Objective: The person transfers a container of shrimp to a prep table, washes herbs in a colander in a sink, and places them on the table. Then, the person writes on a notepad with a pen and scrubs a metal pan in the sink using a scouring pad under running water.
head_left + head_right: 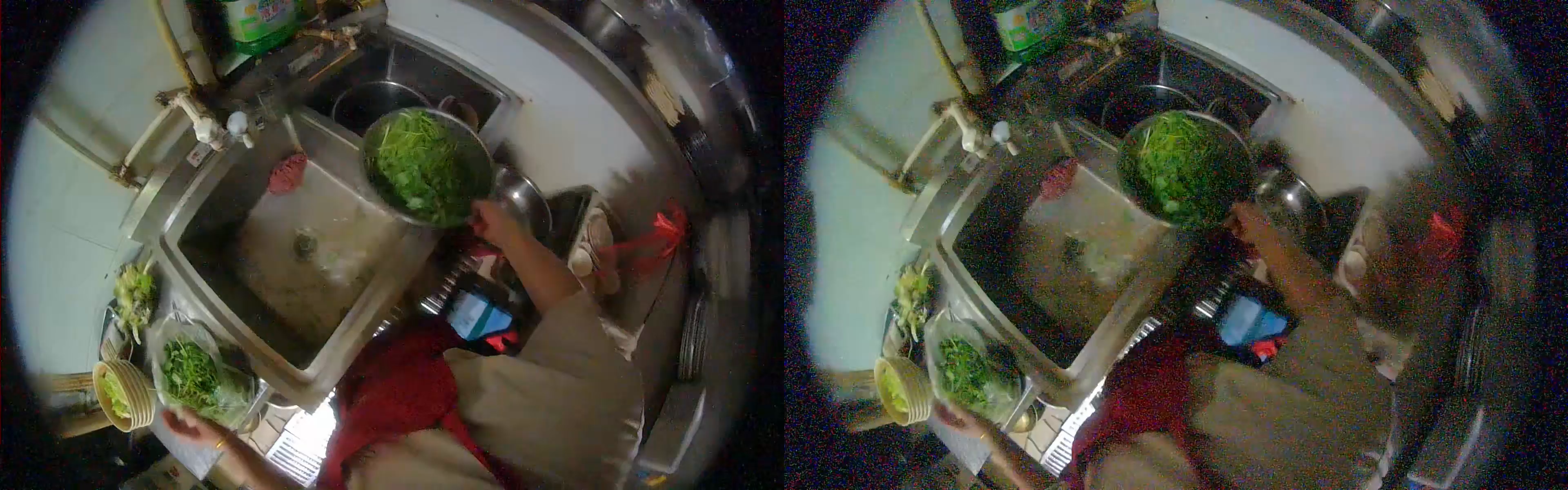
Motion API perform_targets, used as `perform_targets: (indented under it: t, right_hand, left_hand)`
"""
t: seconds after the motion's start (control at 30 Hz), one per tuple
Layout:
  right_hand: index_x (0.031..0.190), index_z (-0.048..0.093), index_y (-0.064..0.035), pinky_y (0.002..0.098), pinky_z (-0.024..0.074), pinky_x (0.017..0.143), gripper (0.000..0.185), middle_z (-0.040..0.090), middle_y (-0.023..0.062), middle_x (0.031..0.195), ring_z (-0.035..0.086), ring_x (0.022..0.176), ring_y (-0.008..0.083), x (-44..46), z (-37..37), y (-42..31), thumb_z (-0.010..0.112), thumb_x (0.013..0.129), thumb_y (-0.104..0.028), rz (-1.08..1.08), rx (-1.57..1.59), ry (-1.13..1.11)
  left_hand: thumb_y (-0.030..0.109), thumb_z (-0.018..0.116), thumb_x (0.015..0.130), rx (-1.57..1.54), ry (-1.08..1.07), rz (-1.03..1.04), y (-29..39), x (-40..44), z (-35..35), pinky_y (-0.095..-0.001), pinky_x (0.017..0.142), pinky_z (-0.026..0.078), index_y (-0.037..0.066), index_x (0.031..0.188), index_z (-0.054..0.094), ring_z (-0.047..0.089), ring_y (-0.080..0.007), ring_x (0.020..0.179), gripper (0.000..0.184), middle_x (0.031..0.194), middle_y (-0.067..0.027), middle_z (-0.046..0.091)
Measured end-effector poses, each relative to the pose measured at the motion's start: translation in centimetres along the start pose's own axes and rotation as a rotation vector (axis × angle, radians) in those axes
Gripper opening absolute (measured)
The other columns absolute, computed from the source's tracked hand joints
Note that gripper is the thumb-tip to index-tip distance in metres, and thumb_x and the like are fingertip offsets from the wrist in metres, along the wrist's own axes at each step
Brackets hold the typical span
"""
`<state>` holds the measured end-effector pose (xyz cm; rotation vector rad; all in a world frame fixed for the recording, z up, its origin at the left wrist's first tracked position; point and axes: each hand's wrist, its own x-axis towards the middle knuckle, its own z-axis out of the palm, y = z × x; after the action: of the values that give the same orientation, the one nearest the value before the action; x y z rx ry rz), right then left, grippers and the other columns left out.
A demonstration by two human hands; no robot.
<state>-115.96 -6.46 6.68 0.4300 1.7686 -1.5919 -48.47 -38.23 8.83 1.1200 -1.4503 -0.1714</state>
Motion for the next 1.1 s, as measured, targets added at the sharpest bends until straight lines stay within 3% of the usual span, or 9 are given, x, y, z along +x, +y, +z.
perform_targets:
  t: [0.03,0.2,0.4,0.63,0.77,0.83,0.93,1.03,1.1]
  right_hand:
    - [0.076,0.052,-0.008,0.0269,0.0346,0.034,0.008,0.053,0.0089,0.058,0.051,0.046,0.0191,0.1,-0.3,-0.4,0.057,0.08,-0.013,0.015,0.007,0.033]
    - [0.081,0.053,-0.0067,0.0285,0.0414,0.037,0.012,0.059,0.0104,0.063,0.053,0.045,0.0188,1.6,0.1,-0.4,0.055,0.083,-0.019,0.09,0.122,-0.076]
    - [0.097,0.054,-0.0066,0.0315,0.0505,0.056,0.021,0.062,0.0119,0.082,0.059,0.063,0.0212,5.8,-2.8,2.2,0.049,0.086,-0.024,-0.012,0.105,-0.21]
    - [0.116,0.05,-0.0078,0.0325,0.0476,0.073,0.043,0.057,0.0136,0.102,0.056,0.087,0.0266,-4.7,0.1,4.1,0.055,0.082,-0.034,0.066,0.261,-0.297]
    - [0.117,0.047,-0.0055,0.0351,0.0473,0.073,0.042,0.052,0.0139,0.109,0.054,0.092,0.0241,-9.0,1.5,2.4,0.054,0.085,-0.032,-0.311,-0.035,0.218]
    - [0.12,0.044,-0.0036,0.0362,0.0472,0.075,0.04,0.049,0.0136,0.114,0.053,0.094,0.0226,-4.8,-2.0,3.3,0.052,0.087,-0.025,-1.112,-0.587,0.487]
    - [0.119,0.046,0.0002,0.0306,0.0457,0.082,0.034,0.048,0.012,0.119,0.054,0.097,0.0188,-12.9,9.0,3.3,0.052,0.086,-0.005,-1.476,-0.3,0.133]
    - [0.115,0.052,-0.001,0.0287,0.0435,0.085,0.03,0.053,0.0091,0.113,0.053,0.098,0.0171,-16.5,20.4,8.2,0.055,0.085,-0.004,-1.325,-0.603,-0.474]
    - [0.118,0.05,-0.0043,0.0309,0.0438,0.085,0.045,0.055,0.0085,0.114,0.051,0.102,0.0185,-21.9,29.7,12.1,0.067,0.077,-0.012,-0.87,-0.602,-0.92]
  left_hand:
    - [0.026,0.067,0.081,0.233,0.12,0.087,-1.8,0.6,-1.8,-0.0379,0.093,0.041,-0.005,0.121,0.044,0.05,-0.0293,0.108,0.055,0.123,-0.0209,0.048]
    - [0.033,0.069,0.078,0.89,0.069,-0.461,-4.2,1.1,-5.5,-0.0369,0.097,0.038,-0.002,0.131,0.036,0.049,-0.0292,0.114,0.071,0.125,-0.0229,0.048]
    - [0.029,0.067,0.081,0.124,-0.139,-0.683,-12.6,-1.6,-8.3,-0.0335,0.093,0.042,-0.005,0.121,0.048,0.056,-0.0244,0.104,0.057,0.117,-0.0185,0.056]
    - [0.017,0.063,0.085,0.204,0.027,-0.705,-10.3,-3.8,-10.4,-0.0308,0.089,0.045,-0.006,0.114,0.054,0.057,-0.022,0.101,0.038,0.113,-0.0194,0.057]
    - [0.015,0.063,0.084,0.168,0.109,-0.644,-12.8,-4.6,-11.0,-0.0285,0.084,0.048,-0.008,0.103,0.059,0.06,-0.02,0.089,0.03,0.101,-0.0168,0.063]
    - [0.015,0.063,0.085,0.178,0.158,-0.66,-13.2,-4.0,-11.2,-0.0269,0.08,0.049,-0.006,0.102,0.06,0.06,-0.0185,0.086,0.027,0.098,-0.0155,0.064]
    - [0.017,0.06,0.087,0.257,0.114,-0.598,-7.4,-1.9,-10.4,-0.027,0.076,0.046,-0.003,0.093,0.061,0.056,-0.0142,0.081,0.021,0.091,-0.0097,0.063]
    - [0.012,0.058,0.087,-0.073,0.077,-0.557,-3.3,0.5,-8.9,-0.0256,0.075,0.047,-0.001,0.092,0.059,0.057,-0.0137,0.078,0.014,0.085,-0.0077,0.061]
    - [0.012,0.059,0.087,-0.221,0.029,-0.587,-2.8,1.0,-8.5,-0.024,0.065,0.045,0.001,0.093,0.059,0.055,-0.0117,0.07,0.012,0.085,-0.0055,0.06]
